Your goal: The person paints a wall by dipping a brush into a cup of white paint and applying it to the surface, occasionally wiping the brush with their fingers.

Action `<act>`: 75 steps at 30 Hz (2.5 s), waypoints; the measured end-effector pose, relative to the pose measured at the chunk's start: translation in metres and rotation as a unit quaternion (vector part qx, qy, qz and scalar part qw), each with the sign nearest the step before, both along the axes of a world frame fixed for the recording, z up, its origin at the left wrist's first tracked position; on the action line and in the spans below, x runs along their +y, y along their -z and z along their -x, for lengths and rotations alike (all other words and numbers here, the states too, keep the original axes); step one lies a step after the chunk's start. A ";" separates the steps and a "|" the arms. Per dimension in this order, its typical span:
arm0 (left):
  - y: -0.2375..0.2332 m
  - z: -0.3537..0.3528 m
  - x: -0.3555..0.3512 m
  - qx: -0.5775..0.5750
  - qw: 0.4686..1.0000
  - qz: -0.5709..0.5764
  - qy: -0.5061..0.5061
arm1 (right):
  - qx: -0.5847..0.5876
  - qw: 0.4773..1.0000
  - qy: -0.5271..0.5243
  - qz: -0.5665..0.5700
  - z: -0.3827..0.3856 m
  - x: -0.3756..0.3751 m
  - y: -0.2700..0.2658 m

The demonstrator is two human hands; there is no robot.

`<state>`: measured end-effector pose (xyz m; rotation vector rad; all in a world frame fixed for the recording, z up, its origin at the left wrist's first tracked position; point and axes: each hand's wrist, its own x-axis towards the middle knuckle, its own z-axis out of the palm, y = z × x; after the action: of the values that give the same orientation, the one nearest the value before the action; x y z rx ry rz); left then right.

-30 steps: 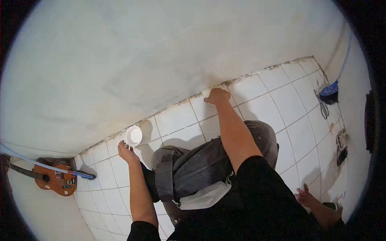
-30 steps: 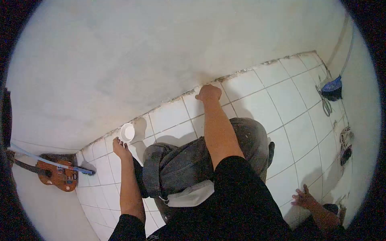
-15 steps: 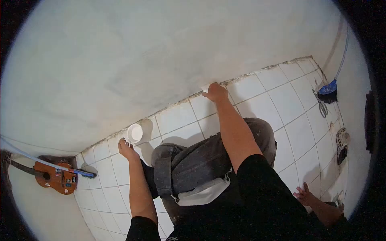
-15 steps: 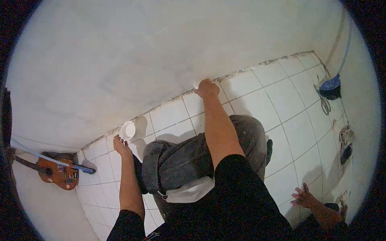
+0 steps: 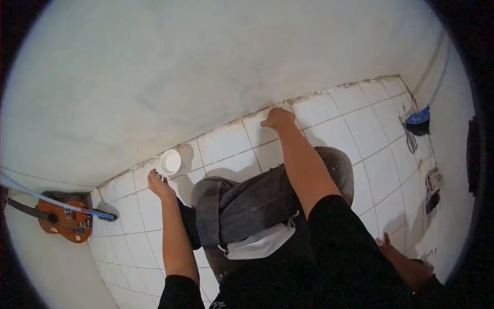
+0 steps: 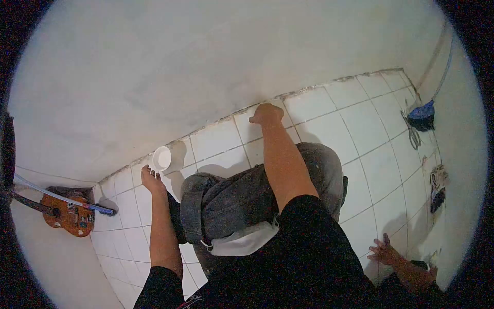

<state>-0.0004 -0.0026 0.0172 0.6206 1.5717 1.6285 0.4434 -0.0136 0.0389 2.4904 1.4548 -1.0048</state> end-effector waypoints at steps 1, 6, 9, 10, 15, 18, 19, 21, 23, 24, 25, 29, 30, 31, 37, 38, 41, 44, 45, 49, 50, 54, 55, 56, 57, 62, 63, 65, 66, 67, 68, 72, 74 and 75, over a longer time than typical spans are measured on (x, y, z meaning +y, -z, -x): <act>0.001 0.000 0.002 -0.006 1.000 0.008 -0.002 | 0.000 1.000 -0.002 0.002 0.001 0.004 0.002; 0.001 -0.004 0.004 -0.012 1.000 0.025 0.005 | -0.024 1.000 -0.003 -0.004 0.004 0.016 0.024; 0.010 0.002 0.007 -0.017 0.999 0.022 0.021 | -0.016 0.999 -0.005 -0.034 0.000 0.017 0.028; 0.015 0.005 0.009 -0.025 0.999 0.010 0.039 | -0.017 0.999 -0.004 -0.033 0.000 0.017 0.028; 0.011 0.004 0.007 -0.020 0.999 0.018 0.018 | 0.005 0.996 0.001 -0.085 0.001 0.021 0.016; 0.004 0.007 0.003 -0.014 1.000 0.024 -0.011 | 0.037 0.996 0.050 -0.067 -0.008 0.020 0.007; 0.005 0.007 0.001 -0.016 0.999 0.022 -0.019 | 0.035 0.996 0.047 -0.064 -0.009 0.014 0.007; 0.002 0.007 -0.001 -0.030 0.999 0.017 -0.020 | 0.082 0.993 0.020 -0.078 -0.015 0.008 0.003; -0.002 0.003 -0.001 -0.041 0.999 0.010 -0.016 | 0.043 0.999 -0.016 -0.013 -0.011 0.009 0.004; -0.001 0.002 -0.001 -0.043 0.999 0.009 -0.016 | 0.008 0.997 -0.052 0.055 -0.006 0.009 0.002; -0.001 0.002 -0.002 -0.043 0.999 0.007 -0.013 | 0.008 0.997 -0.044 0.070 -0.001 0.008 0.002; -0.002 0.002 -0.002 -0.073 0.997 -0.012 -0.039 | -0.015 0.997 -0.053 0.049 0.009 0.012 0.009; -0.002 0.004 -0.003 -0.070 0.997 -0.009 -0.042 | -0.022 0.998 -0.043 0.029 0.010 0.013 0.010; -0.001 0.005 -0.002 -0.093 0.994 -0.013 -0.050 | -0.028 0.999 -0.033 0.008 0.010 0.013 0.009; -0.003 0.002 0.002 -0.142 0.988 0.005 -0.059 | -0.045 0.997 -0.050 -0.037 0.011 0.020 0.016; -0.001 0.002 0.003 -0.143 0.988 0.006 -0.062 | -0.051 0.997 -0.052 -0.041 0.012 0.020 0.012; 0.003 0.001 0.006 -0.118 0.991 0.027 -0.053 | -0.021 0.993 -0.054 -0.105 0.009 0.021 0.013; 0.005 0.001 0.005 -0.121 0.991 0.016 -0.055 | 0.000 0.996 -0.029 -0.086 0.010 0.027 0.001; 0.004 0.000 0.004 -0.119 0.991 0.013 -0.059 | -0.004 0.995 -0.037 -0.088 0.012 0.026 -0.007; 0.000 0.000 0.004 -0.110 0.990 0.024 -0.079 | 0.063 0.994 -0.046 -0.078 0.022 0.017 -0.038; 0.000 0.000 0.003 -0.115 0.989 0.021 -0.088 | 0.078 0.989 -0.075 -0.099 0.027 0.013 -0.043; -0.006 -0.005 -0.001 -0.090 0.992 -0.004 -0.084 | 0.045 0.959 -0.229 -0.159 0.065 -0.008 -0.073; -0.002 -0.003 0.001 -0.086 0.994 -0.008 -0.072 | -0.010 0.964 -0.220 -0.148 0.076 -0.008 -0.073; 0.003 -0.001 0.002 -0.083 0.995 -0.011 -0.061 | -0.013 0.960 -0.234 -0.152 0.083 -0.007 -0.074; 0.003 -0.001 0.004 -0.087 0.993 -0.015 -0.075 | -0.031 0.957 -0.235 -0.165 0.090 -0.006 -0.077; 0.013 0.001 0.007 -0.088 0.995 0.001 -0.045 | -0.054 0.915 -0.331 -0.225 0.148 0.012 -0.127; 0.014 -0.001 0.007 -0.091 0.995 -0.008 -0.044 | -0.099 0.876 -0.392 -0.264 0.163 0.017 -0.137; 0.029 0.002 0.013 -0.071 0.996 -0.016 -0.044 | -0.141 0.808 -0.480 -0.312 0.193 0.031 -0.152; 0.036 0.004 0.016 -0.049 0.998 -0.026 -0.040 | -0.139 0.806 -0.486 -0.309 0.209 0.040 -0.157; 0.031 0.003 0.014 -0.060 0.998 0.001 -0.036 | -0.157 0.782 -0.520 -0.306 0.226 0.049 -0.160; 0.028 0.003 0.014 -0.063 0.997 0.004 -0.045 | -0.174 0.756 -0.554 -0.302 0.241 0.058 -0.160; 0.029 0.004 0.011 -0.073 0.996 0.006 -0.042 | -0.244 0.667 -0.650 -0.270 0.292 0.072 -0.159; 0.023 0.003 0.011 -0.099 0.994 0.013 -0.037 | -0.256 0.642 -0.668 -0.278 0.307 0.074 -0.148; 0.026 0.002 0.012 -0.104 0.994 0.009 -0.041 | -0.270 0.621 -0.678 -0.287 0.313 0.073 -0.144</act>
<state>-0.0021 0.0099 -0.0084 0.3668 1.4746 1.6793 0.1308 0.0598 0.1831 0.8196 2.6806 0.5256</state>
